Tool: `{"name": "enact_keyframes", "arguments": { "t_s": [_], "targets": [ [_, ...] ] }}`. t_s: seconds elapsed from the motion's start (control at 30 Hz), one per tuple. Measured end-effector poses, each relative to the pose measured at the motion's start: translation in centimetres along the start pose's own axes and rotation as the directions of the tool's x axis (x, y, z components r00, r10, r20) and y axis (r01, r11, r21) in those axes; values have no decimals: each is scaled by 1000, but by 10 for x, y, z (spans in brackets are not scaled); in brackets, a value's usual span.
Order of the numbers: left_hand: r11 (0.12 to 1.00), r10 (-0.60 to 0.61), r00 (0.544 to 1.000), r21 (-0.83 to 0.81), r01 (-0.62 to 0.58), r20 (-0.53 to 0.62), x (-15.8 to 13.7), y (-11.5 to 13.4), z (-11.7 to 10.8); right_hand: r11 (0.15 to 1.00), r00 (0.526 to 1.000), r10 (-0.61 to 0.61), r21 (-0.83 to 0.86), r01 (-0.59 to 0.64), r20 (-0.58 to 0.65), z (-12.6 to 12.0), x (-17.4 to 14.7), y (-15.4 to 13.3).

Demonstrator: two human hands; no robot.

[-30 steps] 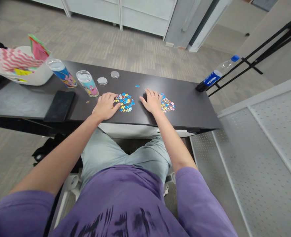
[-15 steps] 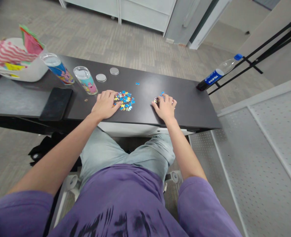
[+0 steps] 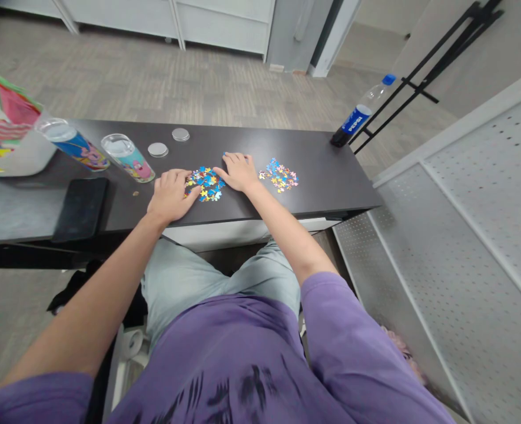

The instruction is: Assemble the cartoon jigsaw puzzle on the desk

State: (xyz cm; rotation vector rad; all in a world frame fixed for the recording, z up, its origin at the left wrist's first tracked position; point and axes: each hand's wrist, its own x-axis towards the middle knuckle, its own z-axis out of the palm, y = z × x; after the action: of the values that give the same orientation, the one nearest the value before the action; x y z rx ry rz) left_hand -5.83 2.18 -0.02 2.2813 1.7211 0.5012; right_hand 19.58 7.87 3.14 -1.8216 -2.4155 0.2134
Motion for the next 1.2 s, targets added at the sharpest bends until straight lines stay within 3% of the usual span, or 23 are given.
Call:
{"name": "enact_keyframes", "arguments": {
  "t_s": [0.2, 0.3, 0.4, 0.5, 0.6, 0.7, 1.03, 1.1, 1.2],
  "targets": [
    [1000, 2, 1000, -28, -2, -21, 1, -1, 4, 979, 986, -166, 126, 163, 16, 5, -58, 16],
    [1000, 7, 1000, -25, -7, -18, 0, 0, 2, 972, 981, -191, 143, 187, 14, 6, -80, 17],
    [1000, 5, 1000, -15, -6, -7, -2, 2, -1, 987, 992, -117, 105, 122, -53, 6, -95, 22],
    [1000, 6, 1000, -7, -6, 8, -3, 3, -3, 998, 990, 57, 49, -51, -131, 6, -102, 41],
    [1000, 6, 1000, 2, -6, 10, -2, 2, -3, 954, 939, 300, 22, -300, -168, 7, -100, 69],
    [1000, 10, 1000, 0, -10, -2, -2, 1, -1, 913, 903, 408, 43, -406, -138, 11, -88, 90],
    [997, 66, 996, 45, -69, 53, -5, 1, -3, 895, 895, 446, 11, -446, 25, -4, -29, 100],
    [995, 78, 994, 64, -83, 79, -6, 2, -2, 907, 907, 421, -7, -421, 10, -8, -30, 99],
    [995, 48, 995, 84, -56, 90, -7, 11, 5, 914, 912, 396, -44, -403, -111, -7, -46, 99]
  ]
}}
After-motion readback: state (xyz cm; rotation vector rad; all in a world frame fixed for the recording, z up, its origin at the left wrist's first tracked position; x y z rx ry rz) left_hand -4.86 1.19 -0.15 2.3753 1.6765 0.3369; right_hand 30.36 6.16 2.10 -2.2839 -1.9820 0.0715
